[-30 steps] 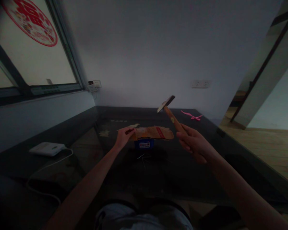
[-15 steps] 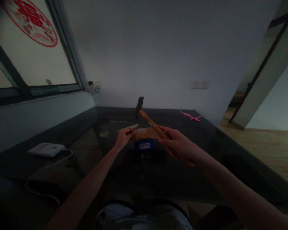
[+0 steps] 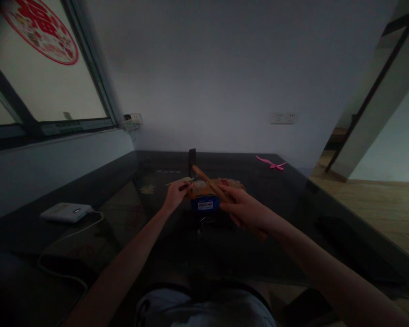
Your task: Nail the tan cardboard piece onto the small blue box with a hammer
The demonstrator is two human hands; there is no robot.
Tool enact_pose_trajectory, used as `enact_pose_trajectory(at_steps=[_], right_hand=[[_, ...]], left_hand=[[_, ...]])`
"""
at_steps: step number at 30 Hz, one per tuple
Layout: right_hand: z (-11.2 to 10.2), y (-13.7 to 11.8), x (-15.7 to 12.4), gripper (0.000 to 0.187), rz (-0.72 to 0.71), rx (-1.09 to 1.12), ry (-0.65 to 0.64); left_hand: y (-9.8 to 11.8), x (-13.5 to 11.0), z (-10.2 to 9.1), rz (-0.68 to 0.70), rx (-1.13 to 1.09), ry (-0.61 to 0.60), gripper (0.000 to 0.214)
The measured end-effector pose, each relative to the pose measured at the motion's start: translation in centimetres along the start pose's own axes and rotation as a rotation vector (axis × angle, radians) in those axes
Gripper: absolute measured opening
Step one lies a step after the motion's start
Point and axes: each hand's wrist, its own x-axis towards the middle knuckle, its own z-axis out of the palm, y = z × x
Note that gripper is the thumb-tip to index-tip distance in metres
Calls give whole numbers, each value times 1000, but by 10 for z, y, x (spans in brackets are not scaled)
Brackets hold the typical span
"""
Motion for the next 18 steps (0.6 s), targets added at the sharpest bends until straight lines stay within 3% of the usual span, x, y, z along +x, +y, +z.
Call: enact_pose_trajectory(at_steps=[8,14,18], right_hand=[[0,-2,-6,66,-32,48,51],[2,1,-4,66,5,43,-8],[2,-3,-4,69,-16,74,40]], left_hand=[[1,-1,0,21,39,18,14],[3,-2,-2,24,75,16,13],[2,-2,-2,38,79,10,16]])
